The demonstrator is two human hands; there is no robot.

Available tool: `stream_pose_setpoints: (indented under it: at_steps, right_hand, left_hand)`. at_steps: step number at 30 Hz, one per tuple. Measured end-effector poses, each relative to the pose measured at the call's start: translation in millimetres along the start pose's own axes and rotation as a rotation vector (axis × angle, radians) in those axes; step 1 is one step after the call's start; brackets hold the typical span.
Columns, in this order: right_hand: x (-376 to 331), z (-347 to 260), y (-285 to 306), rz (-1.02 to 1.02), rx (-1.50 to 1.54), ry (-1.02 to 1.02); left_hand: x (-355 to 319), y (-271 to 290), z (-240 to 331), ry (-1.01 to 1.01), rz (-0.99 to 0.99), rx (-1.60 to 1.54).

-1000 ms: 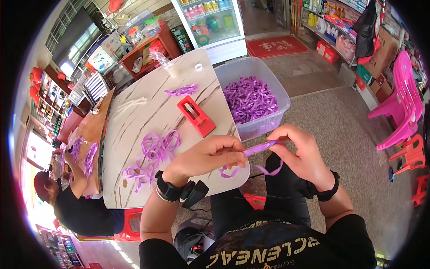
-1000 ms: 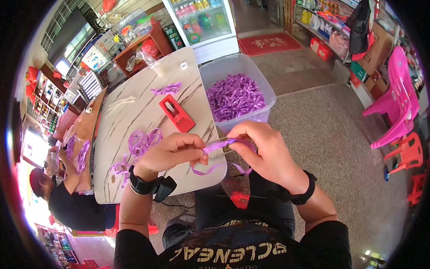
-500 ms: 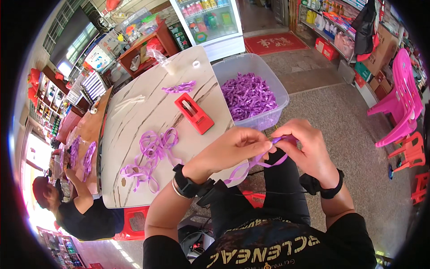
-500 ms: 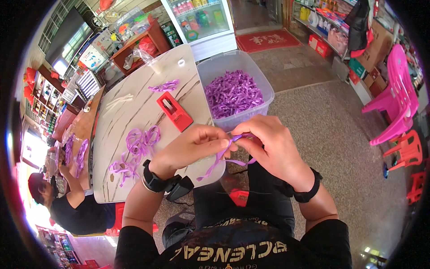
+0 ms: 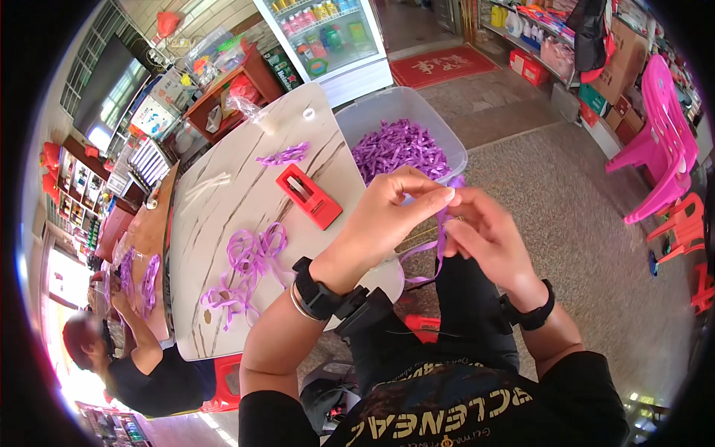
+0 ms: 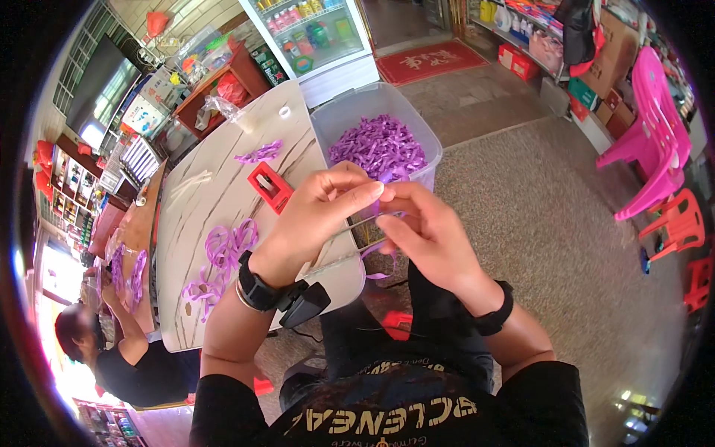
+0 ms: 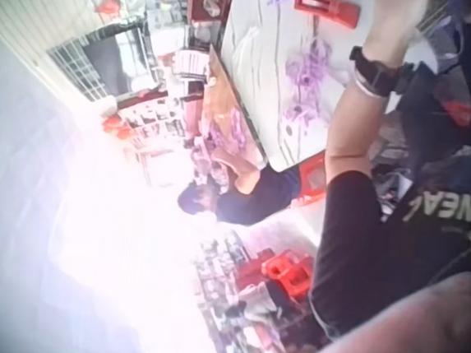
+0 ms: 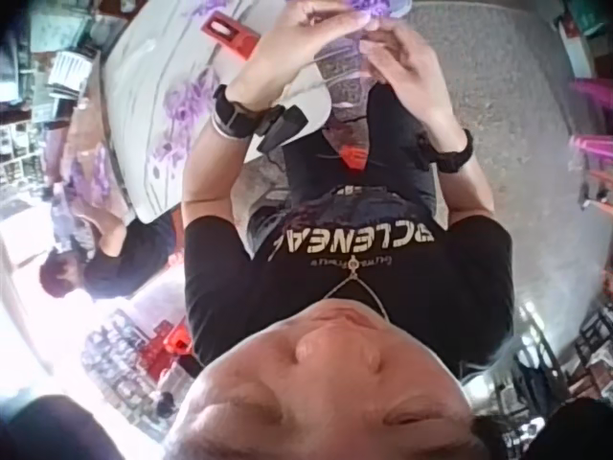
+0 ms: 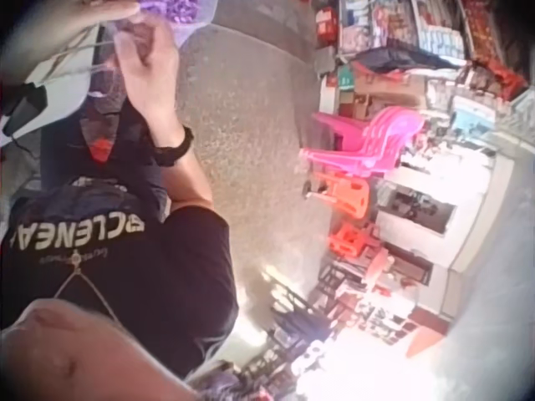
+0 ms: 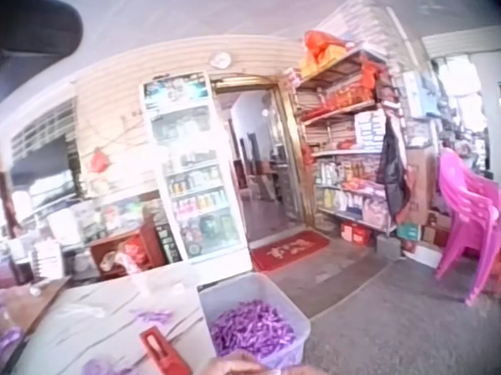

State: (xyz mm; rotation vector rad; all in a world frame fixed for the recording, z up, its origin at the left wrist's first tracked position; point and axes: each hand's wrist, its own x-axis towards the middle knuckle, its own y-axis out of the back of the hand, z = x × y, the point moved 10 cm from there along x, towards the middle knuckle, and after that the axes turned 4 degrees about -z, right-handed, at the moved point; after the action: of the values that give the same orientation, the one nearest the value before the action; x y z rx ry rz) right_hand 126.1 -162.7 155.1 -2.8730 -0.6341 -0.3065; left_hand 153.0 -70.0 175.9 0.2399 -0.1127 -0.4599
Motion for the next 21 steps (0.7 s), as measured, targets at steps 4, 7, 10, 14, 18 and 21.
stream_pose_setpoints:
  at_steps: [4, 7, 10, 14, 18, 21]
  right_hand:
    - [-1.6, 21.9, -15.0, -0.11, 0.093, -0.11]
    - [-9.6, 33.9, -16.9, -0.105, 0.071, -0.167]
    - [-15.6, 39.3, -15.5, -0.111, 0.022, -0.192]
    - [-23.7, 52.9, -13.3, -0.139, -0.076, -0.156]
    - [-34.3, 65.9, -10.5, -0.164, -0.243, -0.119]
    - [-44.2, 84.4, -5.4, -0.185, -0.403, -0.109]
  left_hand:
    - [4.0, 3.9, 0.5, 0.034, 0.008, -0.272]
    - [4.7, 14.6, -10.0, 0.068, 0.051, -0.396]
    - [2.9, 22.8, -15.9, 0.086, 0.112, -0.492]
    - [3.6, 21.4, -17.5, 0.079, 0.078, -0.632]
    - [0.7, 30.0, -12.1, 0.031, 0.078, -0.698]
    - [-5.5, 40.0, -3.7, -0.009, 0.078, -0.716]
